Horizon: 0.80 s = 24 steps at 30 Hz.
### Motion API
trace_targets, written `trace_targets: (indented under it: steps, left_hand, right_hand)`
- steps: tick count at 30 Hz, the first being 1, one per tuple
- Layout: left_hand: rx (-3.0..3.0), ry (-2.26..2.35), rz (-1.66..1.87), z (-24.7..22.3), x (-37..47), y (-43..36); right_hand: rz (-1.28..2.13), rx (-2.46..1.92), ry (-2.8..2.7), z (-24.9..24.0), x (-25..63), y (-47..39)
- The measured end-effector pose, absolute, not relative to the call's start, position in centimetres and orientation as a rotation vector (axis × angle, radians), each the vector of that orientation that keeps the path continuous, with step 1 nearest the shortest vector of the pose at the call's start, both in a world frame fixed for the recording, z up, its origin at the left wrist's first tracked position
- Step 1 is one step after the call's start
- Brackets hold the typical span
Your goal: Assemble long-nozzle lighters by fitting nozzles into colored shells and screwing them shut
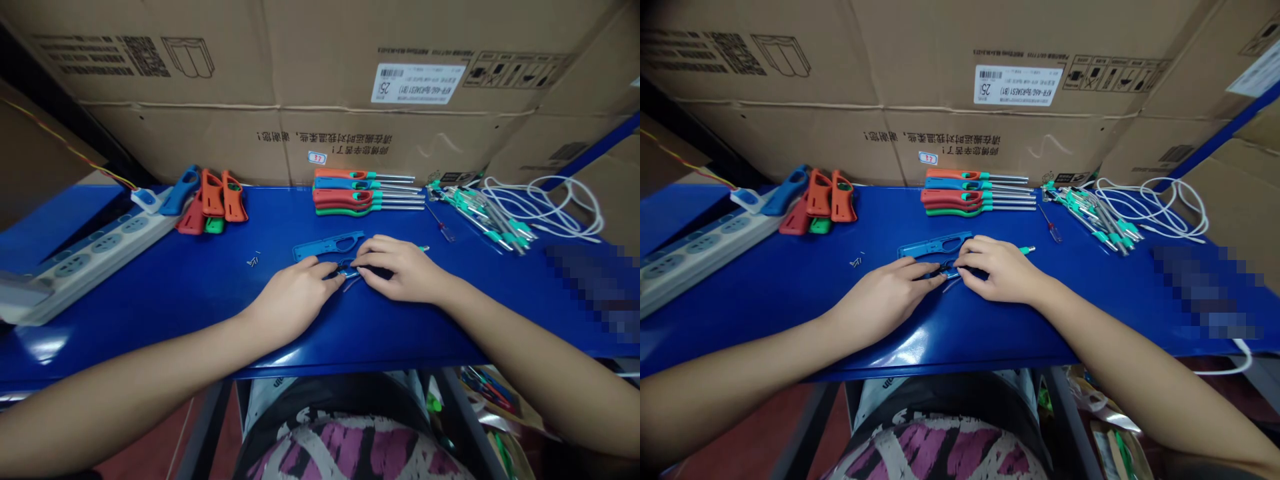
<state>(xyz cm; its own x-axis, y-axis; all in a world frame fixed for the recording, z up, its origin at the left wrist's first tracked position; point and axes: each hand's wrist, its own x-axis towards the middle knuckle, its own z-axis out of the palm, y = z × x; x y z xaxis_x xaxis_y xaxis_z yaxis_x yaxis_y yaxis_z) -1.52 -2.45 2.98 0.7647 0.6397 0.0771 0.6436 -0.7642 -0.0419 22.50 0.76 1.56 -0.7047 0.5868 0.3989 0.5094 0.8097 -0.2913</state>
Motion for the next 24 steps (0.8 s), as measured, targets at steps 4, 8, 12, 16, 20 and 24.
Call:
trace_targets:
  steps: [4, 8, 12, 16, 20, 24]
  left_hand:
    - [-2.890, -1.106, -0.074, 2.9, -1.4, -2.6]
    - [-2.886, -1.120, -0.067, 2.7, -1.4, -2.7]
    - [-2.877, -1.122, -0.085, 2.5, -1.4, -2.7]
    - [-2.857, -1.123, -0.119, 2.5, -1.4, -2.5]
    - [-2.866, -1.069, -0.136, 2.3, -1.5, -2.4]
    - [-2.869, -1.010, -0.182, 2.0, -1.7, -2.2]
  right_hand:
    - [0.183, -0.814, -2.537, 1.4, 21.9, 0.5]
    - [0.184, -0.819, -2.552, 1.2, 21.9, 0.3]
    - [0.150, -0.820, -2.604, 1.1, 21.9, 0.1]
    - [0.071, -0.898, -2.607, 1.7, 22.1, 0.5]
    - [-0.210, -1.247, -2.330, 2.7, 23.9, 2.0]
    - [-0.490, -1.916, -1.920, 2.9, 27.9, 4.0]
